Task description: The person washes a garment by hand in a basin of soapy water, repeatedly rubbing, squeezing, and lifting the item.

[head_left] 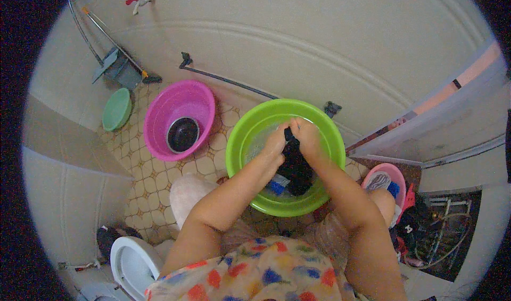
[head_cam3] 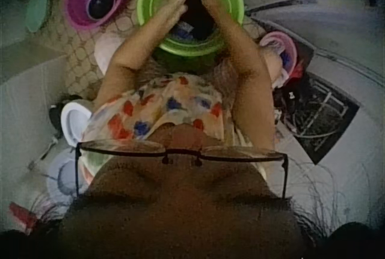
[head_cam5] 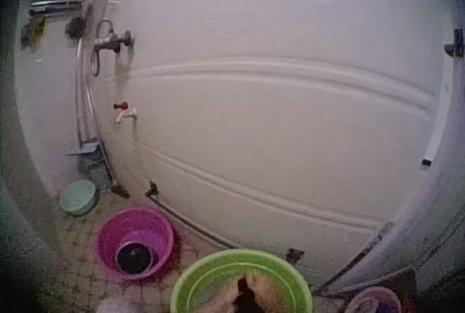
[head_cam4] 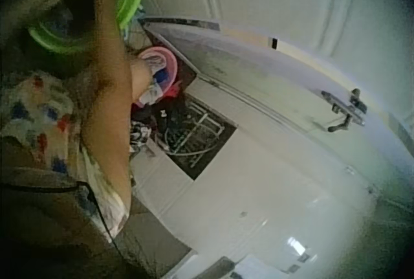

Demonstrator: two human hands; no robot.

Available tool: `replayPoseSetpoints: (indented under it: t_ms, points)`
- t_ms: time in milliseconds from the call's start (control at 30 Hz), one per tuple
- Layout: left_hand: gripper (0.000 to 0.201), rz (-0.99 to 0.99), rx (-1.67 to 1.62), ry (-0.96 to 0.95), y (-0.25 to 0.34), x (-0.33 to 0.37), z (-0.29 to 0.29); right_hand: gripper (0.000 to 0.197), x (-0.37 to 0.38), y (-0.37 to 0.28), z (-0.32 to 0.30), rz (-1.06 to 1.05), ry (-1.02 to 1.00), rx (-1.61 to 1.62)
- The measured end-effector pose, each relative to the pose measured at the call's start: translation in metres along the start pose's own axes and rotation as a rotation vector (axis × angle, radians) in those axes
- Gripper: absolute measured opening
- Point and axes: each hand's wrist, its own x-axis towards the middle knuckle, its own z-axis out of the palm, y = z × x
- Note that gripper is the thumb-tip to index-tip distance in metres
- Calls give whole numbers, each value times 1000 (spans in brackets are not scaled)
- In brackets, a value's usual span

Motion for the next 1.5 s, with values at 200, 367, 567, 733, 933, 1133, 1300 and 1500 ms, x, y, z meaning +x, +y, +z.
replayPoseSetpoints:
  t_ms: [200,367,567,733,933,1133,1300,1500]
  points:
    - [26,9,145,221,13,1,-13,30,-33,-55,9,-174,-16,-269]
    - [26,-28,56,87,0,5,-17,31,-4,2,9,83,106,94]
    - [35,-8,87,287,10,18,-41,38,4,14,5,159,65,29]
    - [26,97,312,363,-6,42,-77,49,-11,38,25,291,-279,-301]
    - [33,-2,276,381,-6,33,-78,45,-11,49,37,313,-531,-429]
    - [20,39,18,270,-26,43,-73,32,-16,52,58,299,15,82]
    - [28,-133,-180,-19,-4,27,-80,23,-28,-5,51,139,-77,261]
    - [35,87,80,54,-1,-14,-15,18,-39,-25,25,-141,32,93]
